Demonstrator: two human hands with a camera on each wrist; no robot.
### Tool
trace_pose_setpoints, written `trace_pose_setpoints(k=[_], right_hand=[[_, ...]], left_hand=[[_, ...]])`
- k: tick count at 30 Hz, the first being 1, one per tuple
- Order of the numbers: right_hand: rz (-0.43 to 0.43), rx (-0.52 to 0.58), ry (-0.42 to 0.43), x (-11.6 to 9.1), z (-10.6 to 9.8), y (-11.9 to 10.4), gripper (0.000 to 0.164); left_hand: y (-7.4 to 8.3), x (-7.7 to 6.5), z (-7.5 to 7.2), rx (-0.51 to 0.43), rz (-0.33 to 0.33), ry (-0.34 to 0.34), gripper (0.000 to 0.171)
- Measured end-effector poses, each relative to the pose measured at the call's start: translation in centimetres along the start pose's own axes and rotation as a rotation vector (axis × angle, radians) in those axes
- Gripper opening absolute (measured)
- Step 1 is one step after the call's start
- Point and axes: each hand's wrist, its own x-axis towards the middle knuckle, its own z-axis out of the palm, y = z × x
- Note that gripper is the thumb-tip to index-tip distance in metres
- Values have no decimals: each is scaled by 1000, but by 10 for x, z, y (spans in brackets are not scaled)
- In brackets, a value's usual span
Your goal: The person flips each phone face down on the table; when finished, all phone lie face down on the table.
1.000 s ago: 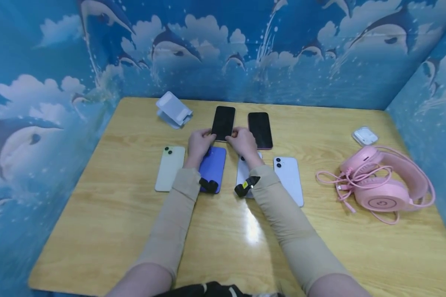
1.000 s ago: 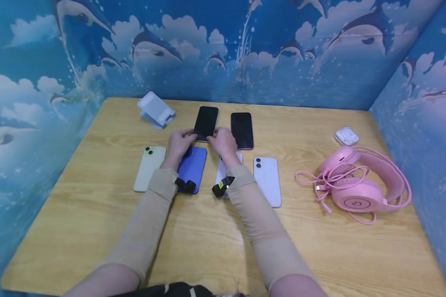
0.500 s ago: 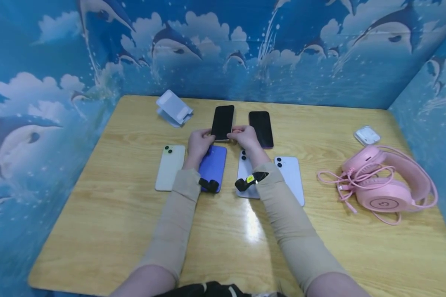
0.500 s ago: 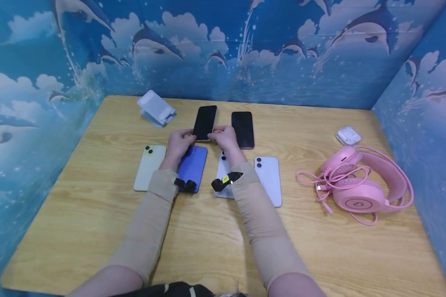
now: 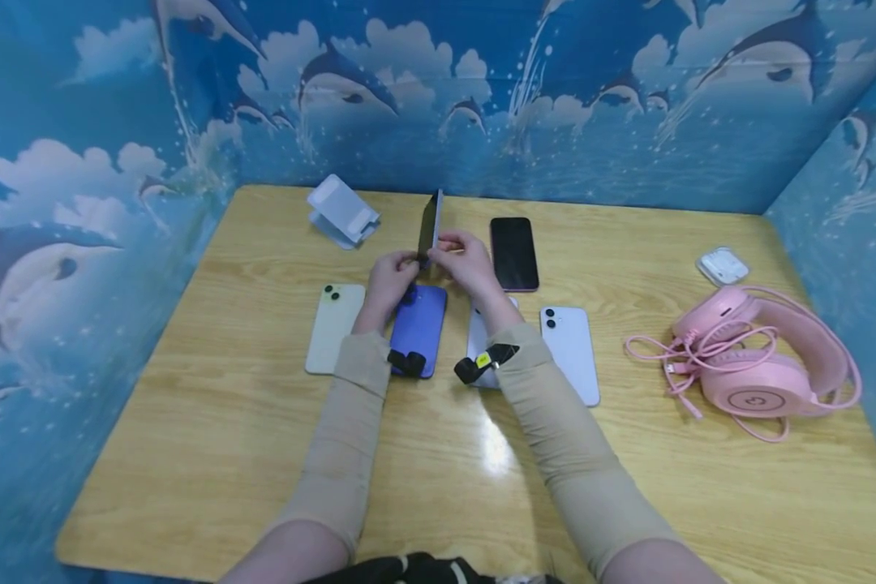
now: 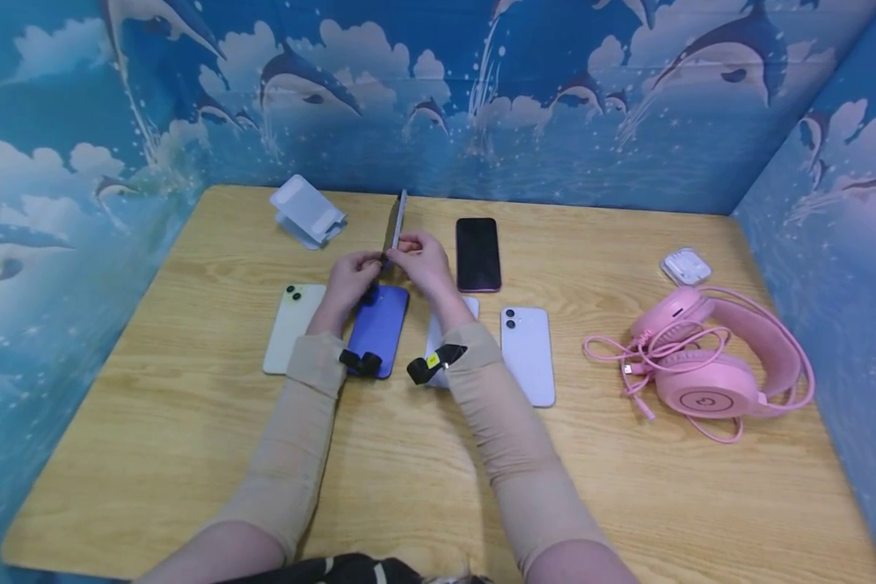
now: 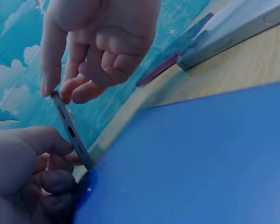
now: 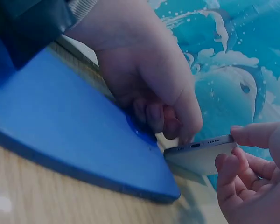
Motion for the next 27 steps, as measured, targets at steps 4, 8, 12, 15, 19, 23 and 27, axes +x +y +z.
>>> trace_pose_setpoints(k=[4, 8, 12, 15, 19, 23, 27], right_hand=[[-49, 8, -43, 1, 8, -4, 42], [-60, 13, -71, 2, 14, -5, 41], [-47, -11, -98, 2, 17, -6, 41], [-35, -54, -142, 2, 16, -7, 39], [-14, -190, -222, 3, 17, -5, 43], [29, -311, -260, 1, 16, -2, 53], [76, -335, -264, 0, 15, 3, 60]], left_hand=[[7, -1, -6, -4, -8, -10, 41], [15, -4, -13, -8, -8, 9, 39], [21, -5, -19, 1, 4, 9, 37], [23, -6, -24, -11, 23, 21, 37], [23, -7, -28, -19, 40, 51, 40], [21, -8, -32, 25, 50, 97, 40], [19, -9, -35, 43, 14, 127, 39]])
